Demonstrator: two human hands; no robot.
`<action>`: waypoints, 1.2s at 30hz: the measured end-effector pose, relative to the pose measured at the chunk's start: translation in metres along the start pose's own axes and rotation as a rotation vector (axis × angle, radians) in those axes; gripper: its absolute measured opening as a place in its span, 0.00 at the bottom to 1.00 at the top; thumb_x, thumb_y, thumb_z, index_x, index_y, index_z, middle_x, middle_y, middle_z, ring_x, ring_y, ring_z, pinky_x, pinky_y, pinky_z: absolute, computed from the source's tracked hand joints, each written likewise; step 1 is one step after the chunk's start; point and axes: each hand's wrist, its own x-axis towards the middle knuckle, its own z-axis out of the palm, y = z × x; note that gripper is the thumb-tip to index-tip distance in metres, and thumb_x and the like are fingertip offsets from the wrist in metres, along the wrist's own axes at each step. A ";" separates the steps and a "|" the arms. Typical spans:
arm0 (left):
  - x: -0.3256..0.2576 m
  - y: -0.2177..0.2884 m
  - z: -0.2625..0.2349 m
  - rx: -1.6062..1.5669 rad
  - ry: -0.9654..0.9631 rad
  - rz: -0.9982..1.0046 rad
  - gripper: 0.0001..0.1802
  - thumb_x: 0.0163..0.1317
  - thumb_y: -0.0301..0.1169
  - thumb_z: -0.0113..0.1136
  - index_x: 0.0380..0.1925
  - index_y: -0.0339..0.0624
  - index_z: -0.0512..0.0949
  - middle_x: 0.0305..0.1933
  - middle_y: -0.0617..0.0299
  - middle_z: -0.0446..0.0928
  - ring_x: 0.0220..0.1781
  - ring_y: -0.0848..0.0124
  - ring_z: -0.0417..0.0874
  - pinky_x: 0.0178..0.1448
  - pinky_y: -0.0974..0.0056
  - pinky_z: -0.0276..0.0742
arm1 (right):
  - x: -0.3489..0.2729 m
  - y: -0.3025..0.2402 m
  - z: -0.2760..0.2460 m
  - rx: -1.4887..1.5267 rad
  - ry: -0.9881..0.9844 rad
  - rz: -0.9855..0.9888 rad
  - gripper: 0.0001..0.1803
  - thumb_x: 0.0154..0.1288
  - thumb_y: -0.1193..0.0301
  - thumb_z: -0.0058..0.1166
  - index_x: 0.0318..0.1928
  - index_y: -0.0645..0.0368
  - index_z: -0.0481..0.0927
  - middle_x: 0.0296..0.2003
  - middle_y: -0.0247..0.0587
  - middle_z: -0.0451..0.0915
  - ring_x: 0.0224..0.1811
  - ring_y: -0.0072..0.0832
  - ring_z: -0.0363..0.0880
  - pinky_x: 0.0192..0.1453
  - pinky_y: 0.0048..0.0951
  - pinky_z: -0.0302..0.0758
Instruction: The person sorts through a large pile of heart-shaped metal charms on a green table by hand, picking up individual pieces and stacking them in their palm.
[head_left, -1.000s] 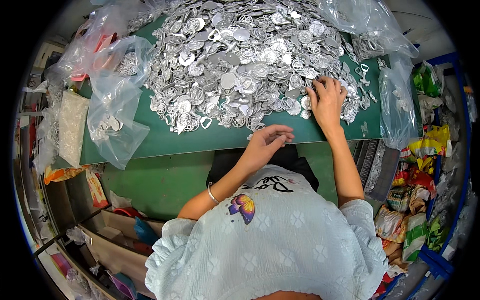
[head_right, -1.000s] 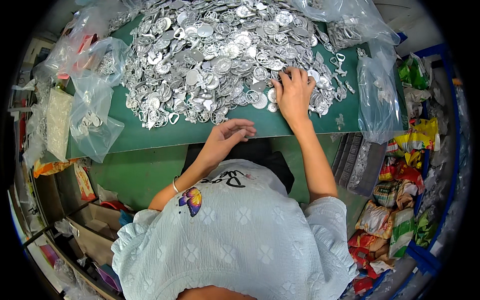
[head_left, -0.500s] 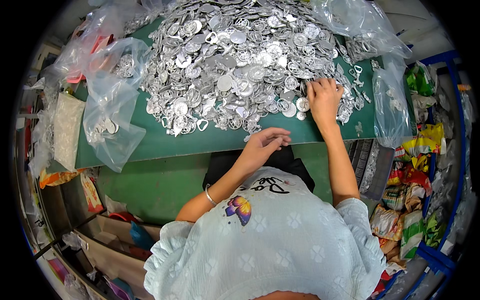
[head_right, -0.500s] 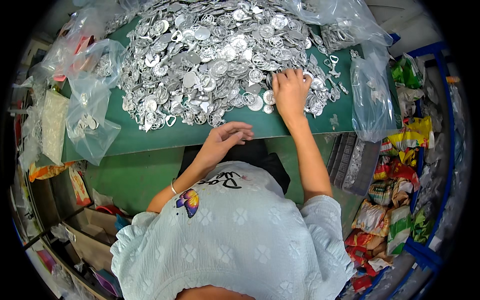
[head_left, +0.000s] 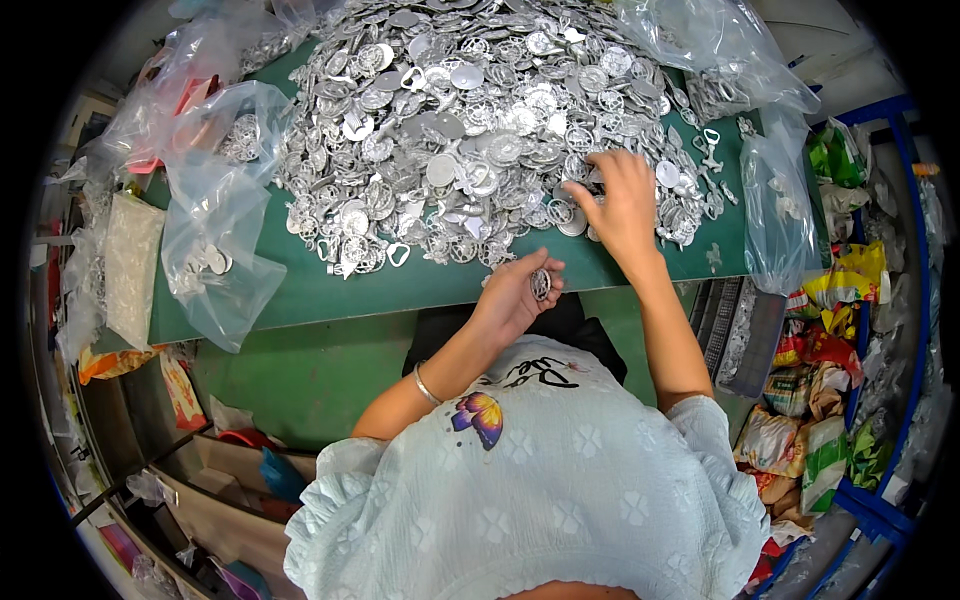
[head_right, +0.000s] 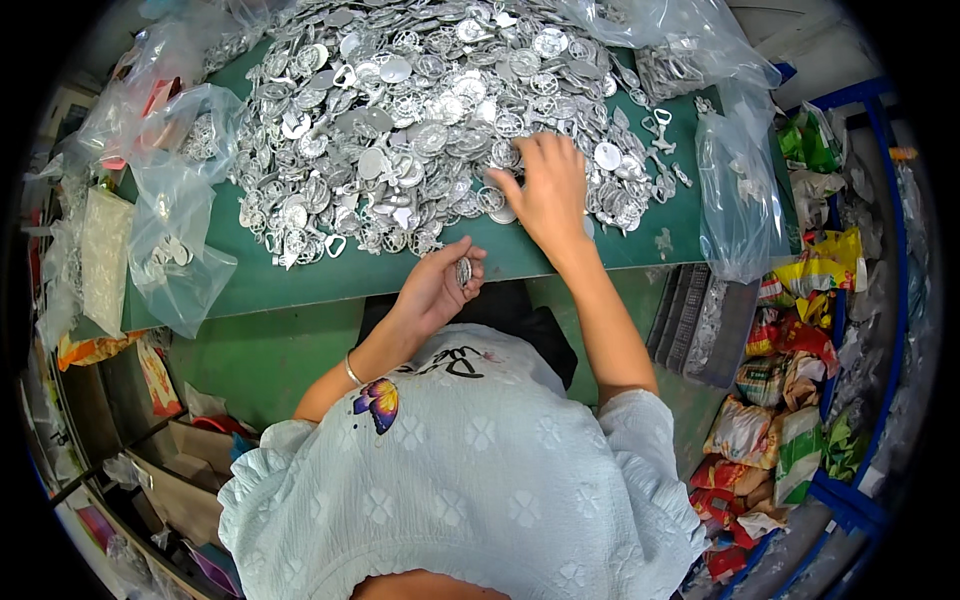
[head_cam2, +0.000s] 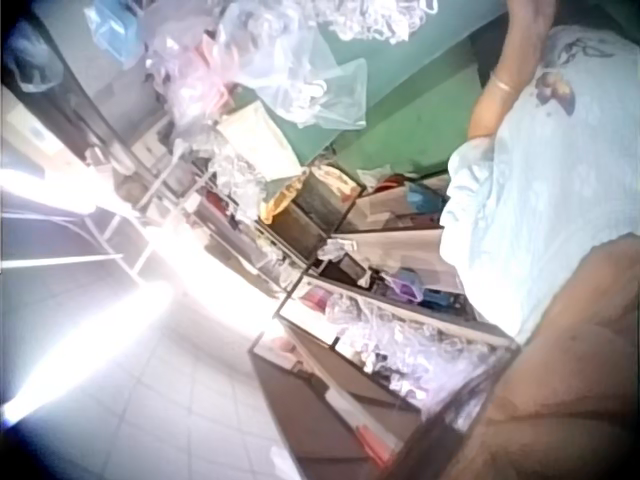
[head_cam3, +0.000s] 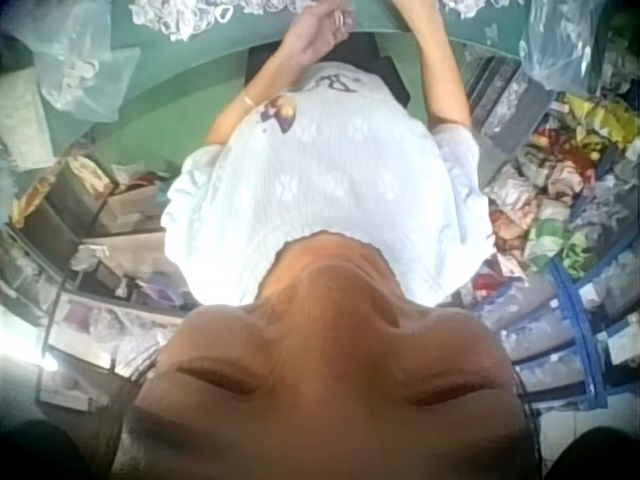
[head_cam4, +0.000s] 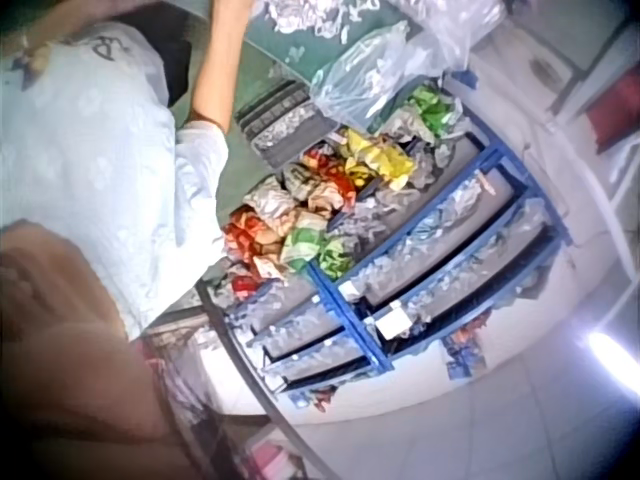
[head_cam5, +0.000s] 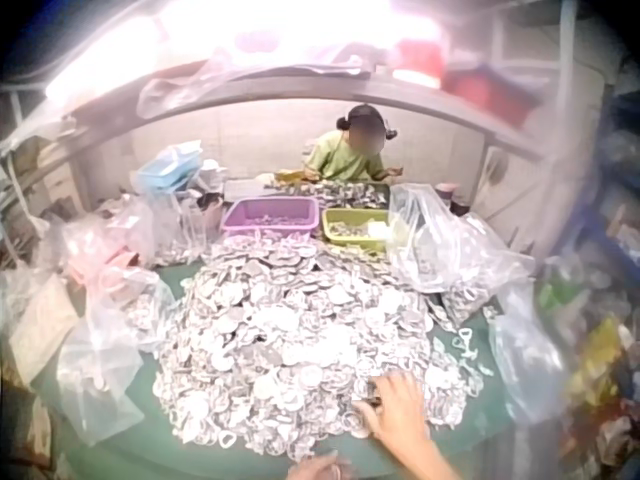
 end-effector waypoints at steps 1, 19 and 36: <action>-0.001 0.000 0.002 -0.010 -0.007 0.024 0.21 0.68 0.38 0.45 0.52 0.32 0.68 0.40 0.55 0.77 0.39 0.71 0.79 0.43 0.70 0.77 | 0.000 0.005 0.010 -0.039 -0.016 -0.032 0.09 0.51 0.70 0.61 0.30 0.59 0.76 0.30 0.38 0.73 0.36 0.36 0.69 0.41 0.35 0.63; -0.007 0.004 0.040 -0.117 0.039 0.189 0.22 0.67 0.33 0.46 0.57 0.33 0.63 0.53 0.49 0.72 0.52 0.62 0.75 0.57 0.57 0.73 | 0.021 0.036 0.020 -0.165 -0.054 -0.179 0.11 0.53 0.72 0.58 0.38 0.59 0.78 0.40 0.36 0.76 0.47 0.37 0.70 0.53 0.42 0.60; -0.005 0.008 0.044 -0.287 0.067 0.206 0.23 0.68 0.39 0.46 0.58 0.37 0.64 0.47 0.54 0.73 0.44 0.67 0.76 0.47 0.65 0.76 | 0.000 0.008 0.000 0.219 0.040 0.124 0.04 0.57 0.74 0.53 0.29 0.62 0.78 0.27 0.44 0.77 0.34 0.40 0.73 0.46 0.38 0.65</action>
